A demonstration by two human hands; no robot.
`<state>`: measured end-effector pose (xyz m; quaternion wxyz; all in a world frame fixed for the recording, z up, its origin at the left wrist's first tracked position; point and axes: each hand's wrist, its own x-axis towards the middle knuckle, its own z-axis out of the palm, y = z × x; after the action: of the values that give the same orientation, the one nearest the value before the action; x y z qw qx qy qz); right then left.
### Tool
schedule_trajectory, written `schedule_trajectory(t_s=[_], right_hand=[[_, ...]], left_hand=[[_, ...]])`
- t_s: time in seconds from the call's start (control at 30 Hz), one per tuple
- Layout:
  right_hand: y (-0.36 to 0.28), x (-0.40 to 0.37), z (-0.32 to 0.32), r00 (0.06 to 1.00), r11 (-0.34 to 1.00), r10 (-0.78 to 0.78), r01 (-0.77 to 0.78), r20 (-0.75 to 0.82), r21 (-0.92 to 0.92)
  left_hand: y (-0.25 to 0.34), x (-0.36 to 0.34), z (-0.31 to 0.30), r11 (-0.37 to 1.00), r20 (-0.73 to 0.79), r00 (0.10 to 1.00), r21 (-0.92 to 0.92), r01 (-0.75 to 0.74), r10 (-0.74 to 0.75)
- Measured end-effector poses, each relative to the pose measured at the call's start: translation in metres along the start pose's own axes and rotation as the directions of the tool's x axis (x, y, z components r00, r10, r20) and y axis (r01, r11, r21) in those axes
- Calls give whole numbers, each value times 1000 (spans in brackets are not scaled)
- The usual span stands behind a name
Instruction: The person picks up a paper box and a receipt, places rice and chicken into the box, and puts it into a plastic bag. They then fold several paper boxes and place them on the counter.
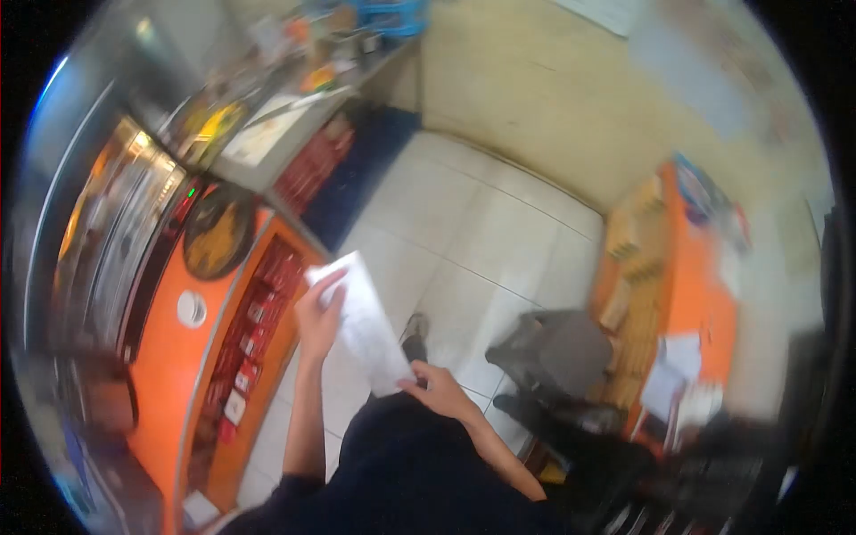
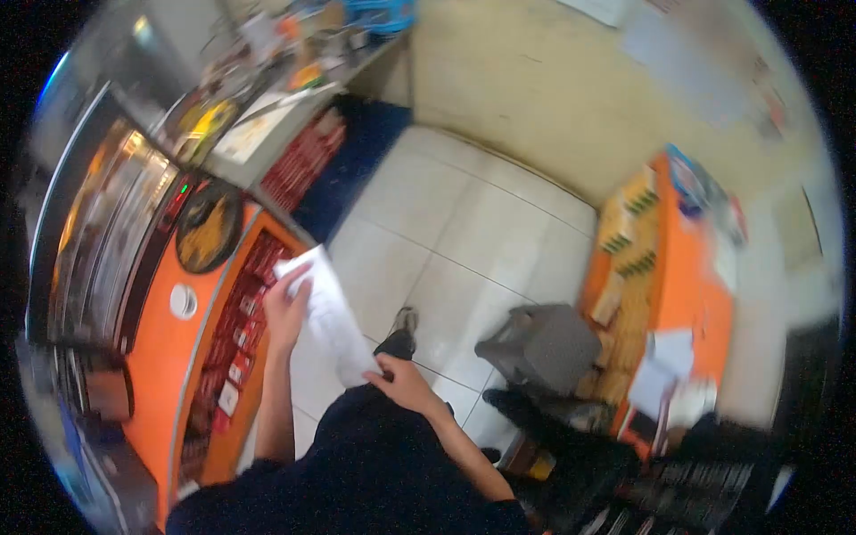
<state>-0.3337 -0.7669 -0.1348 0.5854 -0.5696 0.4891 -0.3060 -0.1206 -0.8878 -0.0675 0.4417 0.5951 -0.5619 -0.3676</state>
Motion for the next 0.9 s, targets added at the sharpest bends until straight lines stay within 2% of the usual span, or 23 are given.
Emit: schedule_trajectory(t_s=[0.07,0.1,0.13,0.17,0.2,0.23,0.3,0.33,0.43,0.53,0.57,0.63,0.67,0.7,0.73,0.77,0.8,0.87,0.9], right_hand=[[-2,45,-33,999,980,27,-20,-31,196],[1,66,-52,999,978,36,-29,-31,208],[-11,85,-68,996,972,68,-54,-55,230],[-26,102,-90,991,965,104,-79,-88,251],[-34,120,-115,982,960,130,-91,-134,263],[-34,136,-140,986,982,44,-13,-160,189],[-45,159,-192,975,986,88,-56,-206,154],[-62,164,-194,963,989,99,-68,-249,130],[-67,181,-260,911,990,41,20,-410,143],[-41,195,-317,867,958,46,102,-496,267],[-34,197,-328,872,940,45,128,-487,316],[-19,204,-374,862,932,101,92,-497,349],[-13,212,-397,877,932,118,65,-466,357],[-8,218,-421,904,931,108,54,-415,360],[-1,219,-447,925,927,108,39,-365,373],[3,224,-470,937,921,107,33,-332,389],[3,238,-493,942,914,107,32,-319,403],[0,245,-519,980,949,74,-11,-186,316],[-5,254,-532,990,965,74,-39,-124,260]], left_hand=[[19,66,31,997,52,998,-71,-18,22],[32,97,49,991,43,991,-35,-128,129],[39,129,62,995,86,991,-36,-95,97],[45,157,79,985,112,988,-145,-91,108],[53,187,100,960,135,982,-262,-96,135],[65,216,121,947,151,979,-310,-85,138],[87,262,162,923,222,967,-383,-33,127],[97,276,161,912,263,953,-408,-31,150],[127,334,232,912,340,919,-408,-45,198],[142,377,304,967,405,895,-235,-95,187],[134,385,324,957,389,892,-256,-135,230],[157,400,375,941,367,887,-287,-177,279],[152,409,399,928,326,880,-256,-270,346],[161,411,413,956,356,901,-245,-165,246],[163,412,428,963,348,912,-230,-142,218],[178,409,435,938,314,919,-319,-136,240],[174,417,441,932,271,929,-329,-156,251],[162,415,442,913,195,937,-352,-208,289],[164,417,430,926,177,958,-344,-154,225]])
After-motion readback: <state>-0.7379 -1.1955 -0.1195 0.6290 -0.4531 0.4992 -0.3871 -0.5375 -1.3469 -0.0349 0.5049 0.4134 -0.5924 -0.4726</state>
